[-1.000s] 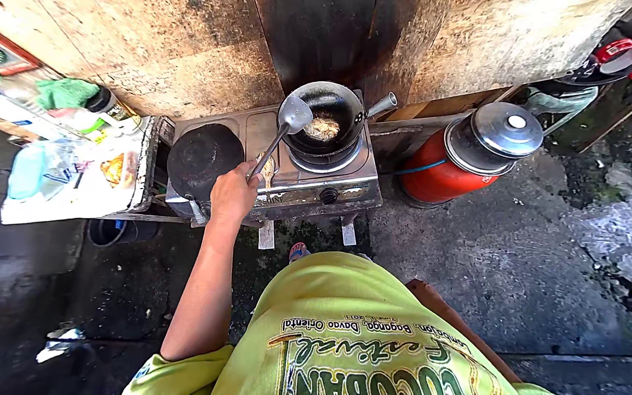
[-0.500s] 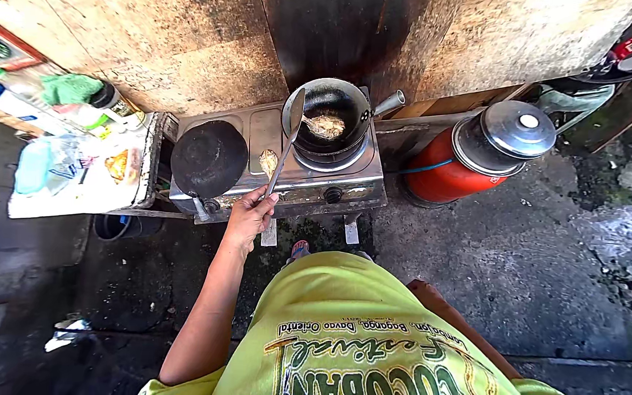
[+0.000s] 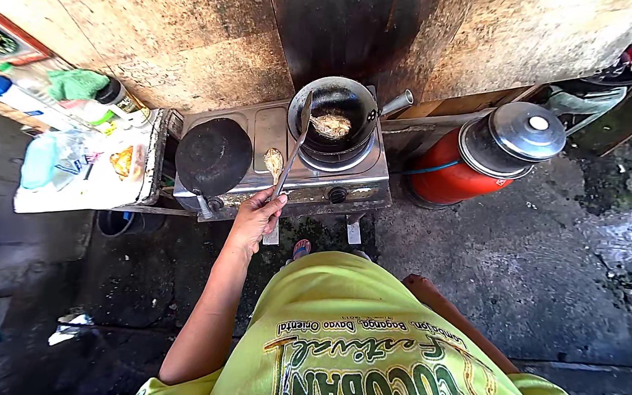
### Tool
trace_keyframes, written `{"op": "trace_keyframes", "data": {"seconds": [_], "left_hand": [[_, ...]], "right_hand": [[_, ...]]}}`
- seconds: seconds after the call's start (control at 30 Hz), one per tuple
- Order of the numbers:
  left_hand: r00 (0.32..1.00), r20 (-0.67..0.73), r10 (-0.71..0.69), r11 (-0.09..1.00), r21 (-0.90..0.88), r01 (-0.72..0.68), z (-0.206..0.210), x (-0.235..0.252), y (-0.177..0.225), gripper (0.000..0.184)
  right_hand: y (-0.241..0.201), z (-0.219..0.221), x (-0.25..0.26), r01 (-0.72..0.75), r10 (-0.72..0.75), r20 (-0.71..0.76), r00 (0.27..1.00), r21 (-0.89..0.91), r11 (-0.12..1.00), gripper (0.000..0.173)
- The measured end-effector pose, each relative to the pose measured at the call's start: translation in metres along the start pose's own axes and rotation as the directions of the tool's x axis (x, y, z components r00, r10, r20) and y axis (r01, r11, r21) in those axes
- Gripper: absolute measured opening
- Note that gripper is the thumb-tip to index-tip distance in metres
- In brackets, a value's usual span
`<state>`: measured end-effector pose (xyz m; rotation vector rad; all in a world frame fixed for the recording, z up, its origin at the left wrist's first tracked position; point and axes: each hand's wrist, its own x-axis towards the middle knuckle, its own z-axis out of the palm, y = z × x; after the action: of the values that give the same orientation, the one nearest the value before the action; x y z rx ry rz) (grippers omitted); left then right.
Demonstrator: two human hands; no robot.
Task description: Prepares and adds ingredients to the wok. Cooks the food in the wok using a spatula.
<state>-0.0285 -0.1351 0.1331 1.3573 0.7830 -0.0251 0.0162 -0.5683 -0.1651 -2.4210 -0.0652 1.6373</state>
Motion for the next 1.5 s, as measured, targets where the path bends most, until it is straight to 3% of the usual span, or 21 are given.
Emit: {"op": "trace_keyframes", "data": {"seconds": [0.9,1.5], "left_hand": [[1.0,0.011,0.017,0.986,0.168,-0.018,0.006,0.01,0.004,0.037],[1.0,0.011,0.021,0.982,0.185,-0.023,0.006,0.013,0.007,0.038]], "right_hand": [[0.004,0.0,-0.011,-0.01,0.011,-0.006,1.0,0.051,0.999,0.045],[0.001,-0.002,0.0,-0.008,0.008,0.006,1.0,0.046,0.999,0.043]]}}
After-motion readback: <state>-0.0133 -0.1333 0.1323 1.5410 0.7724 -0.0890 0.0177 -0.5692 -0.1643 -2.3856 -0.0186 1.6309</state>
